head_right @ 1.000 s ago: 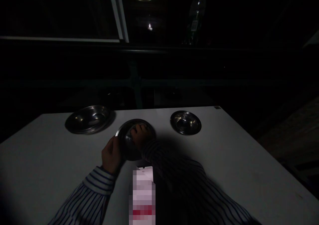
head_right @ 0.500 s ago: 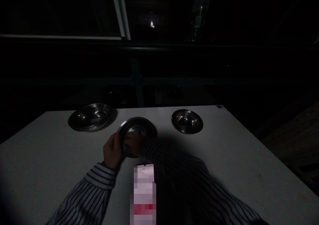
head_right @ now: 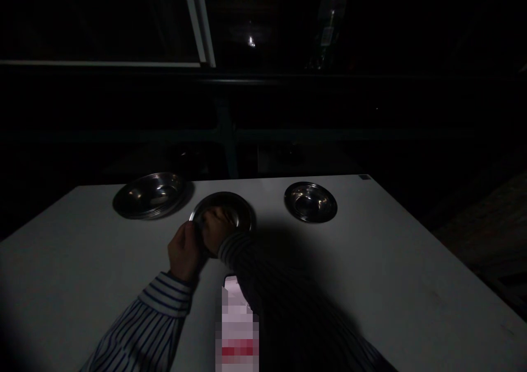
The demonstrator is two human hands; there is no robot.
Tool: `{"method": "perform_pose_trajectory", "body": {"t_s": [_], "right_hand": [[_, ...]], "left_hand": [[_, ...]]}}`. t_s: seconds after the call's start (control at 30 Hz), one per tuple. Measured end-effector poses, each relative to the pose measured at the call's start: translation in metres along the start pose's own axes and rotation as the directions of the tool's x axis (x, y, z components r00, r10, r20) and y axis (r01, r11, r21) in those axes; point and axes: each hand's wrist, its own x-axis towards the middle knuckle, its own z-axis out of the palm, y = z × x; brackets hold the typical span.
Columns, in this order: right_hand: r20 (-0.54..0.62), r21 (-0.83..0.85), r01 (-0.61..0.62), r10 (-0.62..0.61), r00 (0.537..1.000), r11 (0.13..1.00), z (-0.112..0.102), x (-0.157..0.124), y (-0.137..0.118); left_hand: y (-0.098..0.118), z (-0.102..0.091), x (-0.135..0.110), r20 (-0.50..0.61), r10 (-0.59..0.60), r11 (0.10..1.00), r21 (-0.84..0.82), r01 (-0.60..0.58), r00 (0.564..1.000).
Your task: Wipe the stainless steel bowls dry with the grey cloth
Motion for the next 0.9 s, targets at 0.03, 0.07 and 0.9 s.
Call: {"method": "perform_pose_trajectory", "body": {"t_s": [0.03, 0.07, 0.9], "right_hand": [[0.006, 0.057, -0.023, 0.022, 1.000, 0.998, 0.002, 0.001, -0.003], [0.047, 0.089, -0.011, 0.007, 0.999, 0.996, 0.003, -0.001, -0.003], [0.224, -0.114, 0.344, -0.313, 0.923, 0.932, -0.008, -0.038, 0.021]], "left_hand": [[-0.001, 0.000, 0.001, -0.012, -0.012, 1.000, -0.011, 0.012, 1.000], [-0.003, -0.001, 0.001, -0.027, -0.024, 1.000, -0.016, 0.023, 0.999], [-0.007, 0.001, 0.001, -0.099, 0.016, 0.998, 0.061, -0.010, 0.995]]}}
